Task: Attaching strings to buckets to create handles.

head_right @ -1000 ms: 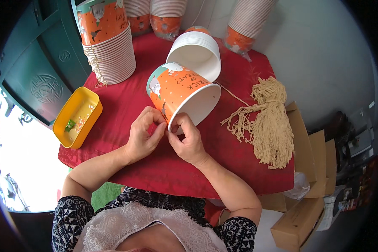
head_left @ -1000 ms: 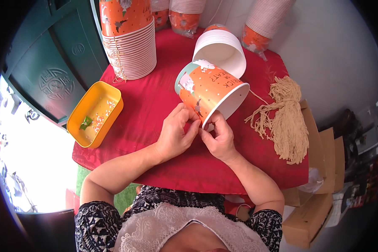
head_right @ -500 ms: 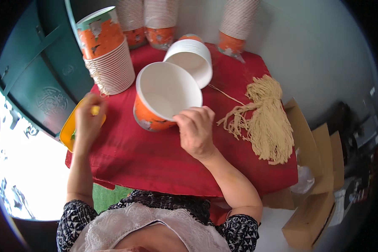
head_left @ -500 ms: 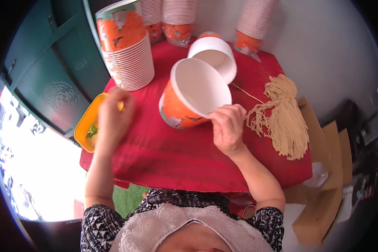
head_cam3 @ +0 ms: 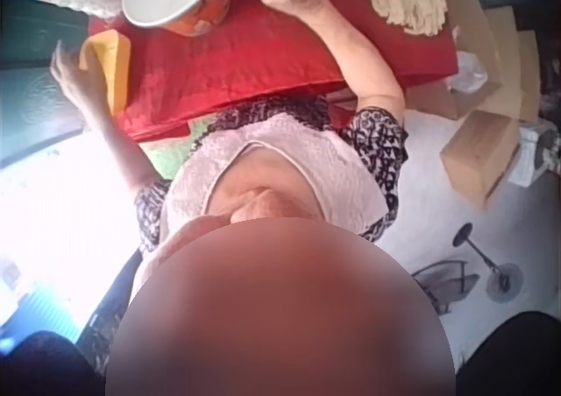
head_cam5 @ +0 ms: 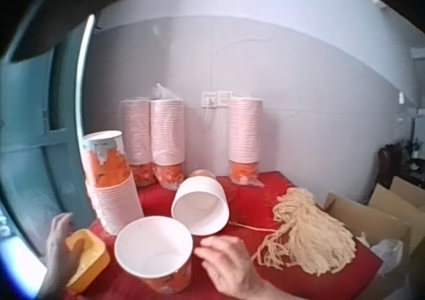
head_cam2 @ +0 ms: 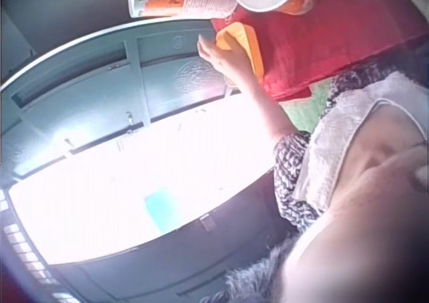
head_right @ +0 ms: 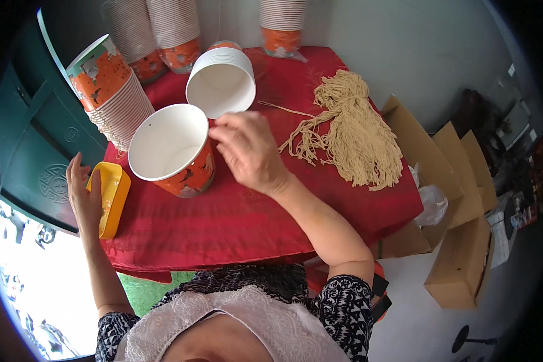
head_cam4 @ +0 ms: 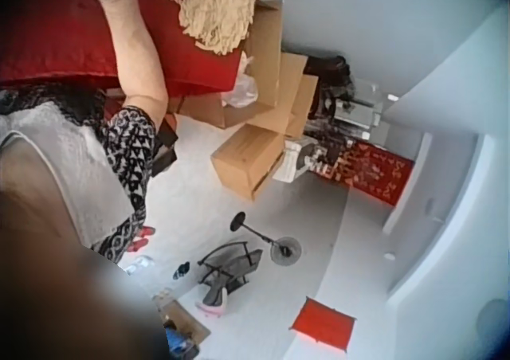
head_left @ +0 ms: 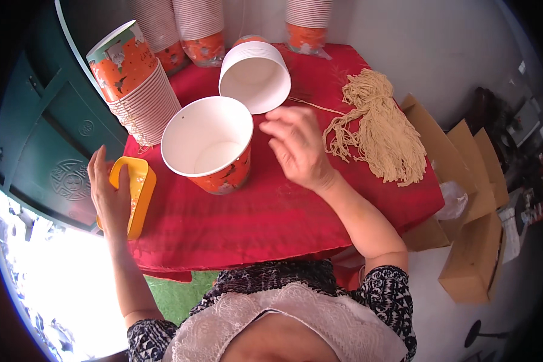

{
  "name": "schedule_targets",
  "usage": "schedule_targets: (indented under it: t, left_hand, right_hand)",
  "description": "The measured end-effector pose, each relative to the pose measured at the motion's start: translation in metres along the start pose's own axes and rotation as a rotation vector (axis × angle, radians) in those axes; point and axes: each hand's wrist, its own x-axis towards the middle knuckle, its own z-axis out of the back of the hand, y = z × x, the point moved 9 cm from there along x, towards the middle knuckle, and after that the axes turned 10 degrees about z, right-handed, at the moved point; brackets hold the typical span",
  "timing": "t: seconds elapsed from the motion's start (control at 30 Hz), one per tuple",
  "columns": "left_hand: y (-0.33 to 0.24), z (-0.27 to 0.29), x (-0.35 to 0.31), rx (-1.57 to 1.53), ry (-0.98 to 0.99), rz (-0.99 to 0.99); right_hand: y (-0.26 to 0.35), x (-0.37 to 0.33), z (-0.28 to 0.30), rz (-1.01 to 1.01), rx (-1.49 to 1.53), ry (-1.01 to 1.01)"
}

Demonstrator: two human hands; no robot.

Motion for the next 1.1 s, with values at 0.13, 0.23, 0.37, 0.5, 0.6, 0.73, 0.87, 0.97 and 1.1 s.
schedule_targets:
  t: [0.13,0.23,0.37,0.5,0.6,0.73,0.87,0.97,1.1]
  left_hand:
    - [-0.088,-0.001,-0.018,-0.203,-0.035,-0.349]
    - [-0.141,-0.015,-0.034,-0.355,0.061,-0.473]
    - [-0.169,-0.03,-0.059,-0.457,0.046,-0.68]
    - [-0.166,-0.035,-0.075,-0.505,-0.013,-0.742]
    - [-0.149,-0.047,-0.082,-0.473,-0.063,-0.708]
    - [-0.138,-0.051,-0.081,-0.44,-0.072,-0.677]
    - [-0.133,-0.054,-0.08,-0.417,-0.081,-0.636]
    - [-0.133,-0.056,-0.079,-0.408,-0.059,-0.629]
    - [-0.132,-0.056,-0.079,-0.438,-0.043,-0.624]
  right_hand:
    - [-0.036,-0.007,0.04,-0.169,-0.081,-0.048]
    - [-0.072,-0.038,0.071,-0.401,-0.095,-0.025]
    - [-0.108,-0.085,0.108,-0.685,-0.205,0.155]
    - [-0.119,-0.122,0.135,-0.715,-0.328,0.345]
    - [-0.118,-0.142,0.135,-0.748,-0.332,0.441]
    - [-0.119,-0.152,0.131,-0.74,-0.35,0.391]
    - [-0.119,-0.154,0.118,-0.767,-0.367,0.474]
    - [-0.126,-0.16,0.116,-0.794,-0.354,0.492]
    - [-0.132,-0.163,0.113,-0.762,-0.375,0.5]
